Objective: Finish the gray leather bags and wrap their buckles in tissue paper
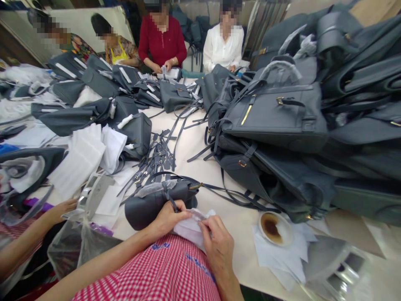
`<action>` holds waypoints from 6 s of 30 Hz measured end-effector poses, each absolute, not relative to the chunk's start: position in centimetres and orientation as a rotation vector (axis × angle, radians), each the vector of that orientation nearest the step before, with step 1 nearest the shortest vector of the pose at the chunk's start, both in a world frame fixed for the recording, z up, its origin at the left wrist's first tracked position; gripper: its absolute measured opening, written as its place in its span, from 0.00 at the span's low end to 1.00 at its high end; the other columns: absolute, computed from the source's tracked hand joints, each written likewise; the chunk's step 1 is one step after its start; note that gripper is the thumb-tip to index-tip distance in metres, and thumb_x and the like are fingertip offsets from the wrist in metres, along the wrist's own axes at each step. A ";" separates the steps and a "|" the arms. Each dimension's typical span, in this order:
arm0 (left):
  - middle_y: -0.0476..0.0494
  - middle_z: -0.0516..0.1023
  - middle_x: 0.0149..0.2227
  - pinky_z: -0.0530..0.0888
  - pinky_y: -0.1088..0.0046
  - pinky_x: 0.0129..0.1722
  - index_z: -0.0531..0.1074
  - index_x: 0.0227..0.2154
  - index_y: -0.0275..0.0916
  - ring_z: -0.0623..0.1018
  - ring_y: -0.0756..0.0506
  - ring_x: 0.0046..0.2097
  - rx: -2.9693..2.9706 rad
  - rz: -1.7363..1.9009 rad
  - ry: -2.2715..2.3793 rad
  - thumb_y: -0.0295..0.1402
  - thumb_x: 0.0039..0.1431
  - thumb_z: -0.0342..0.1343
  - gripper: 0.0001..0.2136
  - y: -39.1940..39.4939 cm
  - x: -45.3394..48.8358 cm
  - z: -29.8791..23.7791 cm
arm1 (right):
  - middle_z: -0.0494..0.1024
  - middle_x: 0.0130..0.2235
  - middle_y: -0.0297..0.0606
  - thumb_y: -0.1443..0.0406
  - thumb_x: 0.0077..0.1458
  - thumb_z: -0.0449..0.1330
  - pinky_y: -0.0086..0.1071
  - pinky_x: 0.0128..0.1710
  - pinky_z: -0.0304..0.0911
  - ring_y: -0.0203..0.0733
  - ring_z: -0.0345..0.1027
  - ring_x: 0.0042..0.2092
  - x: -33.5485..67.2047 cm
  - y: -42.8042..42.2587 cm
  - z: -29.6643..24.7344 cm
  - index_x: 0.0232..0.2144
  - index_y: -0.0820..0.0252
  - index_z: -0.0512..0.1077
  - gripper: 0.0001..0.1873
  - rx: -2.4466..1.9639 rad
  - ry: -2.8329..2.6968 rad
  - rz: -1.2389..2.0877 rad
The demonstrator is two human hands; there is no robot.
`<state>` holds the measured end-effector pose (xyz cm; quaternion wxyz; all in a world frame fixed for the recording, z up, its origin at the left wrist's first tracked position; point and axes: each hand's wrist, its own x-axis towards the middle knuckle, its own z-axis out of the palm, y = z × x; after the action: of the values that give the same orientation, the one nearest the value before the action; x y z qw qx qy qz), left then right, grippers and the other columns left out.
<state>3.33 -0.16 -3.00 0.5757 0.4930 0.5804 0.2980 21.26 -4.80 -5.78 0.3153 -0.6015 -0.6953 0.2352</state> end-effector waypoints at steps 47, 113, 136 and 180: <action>0.56 0.54 0.19 0.52 0.74 0.24 0.57 0.17 0.39 0.54 0.53 0.23 0.900 0.734 1.172 0.47 0.49 0.56 0.19 -0.6 2.1 -3.1 | 0.73 0.55 0.52 0.48 0.57 0.49 0.49 0.57 0.57 0.56 0.66 0.55 28.1 0.2 -7.9 0.55 0.62 0.68 0.32 -1.770 -1.501 0.678; 0.56 0.67 0.17 0.59 0.77 0.21 0.64 0.21 0.39 0.65 0.52 0.20 0.786 1.356 1.578 0.34 0.43 0.62 0.11 -2.8 -2.6 -1.2 | 0.83 0.33 0.35 0.54 0.39 0.72 0.35 0.34 0.71 0.47 0.76 0.34 10.0 1.2 -1.5 0.38 0.60 0.77 0.24 -1.138 -0.919 1.849; 0.51 0.70 0.17 0.64 0.76 0.23 0.75 0.20 0.33 0.66 0.52 0.20 0.615 1.173 1.260 0.42 0.39 0.65 0.14 -1.9 -3.1 0.2 | 0.82 0.28 0.32 0.61 0.32 0.75 0.33 0.30 0.71 0.42 0.75 0.28 10.5 1.8 -0.9 0.33 0.60 0.75 0.23 -1.180 -0.776 1.923; 0.55 0.66 0.14 0.48 0.81 0.16 0.68 0.22 0.36 0.60 0.57 0.16 0.352 1.319 1.200 0.33 0.40 0.63 0.10 2.2 -0.3 -0.3 | 0.75 0.48 0.44 0.61 0.58 0.56 0.45 0.53 0.59 0.50 0.67 0.52 14.4 -1.0 -1.7 0.27 0.56 0.73 0.10 -1.147 -1.803 0.368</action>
<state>-0.25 2.21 -0.29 0.6147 0.1529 0.5207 0.5724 14.40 -0.99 -1.74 0.4677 -0.4675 -0.7350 0.1502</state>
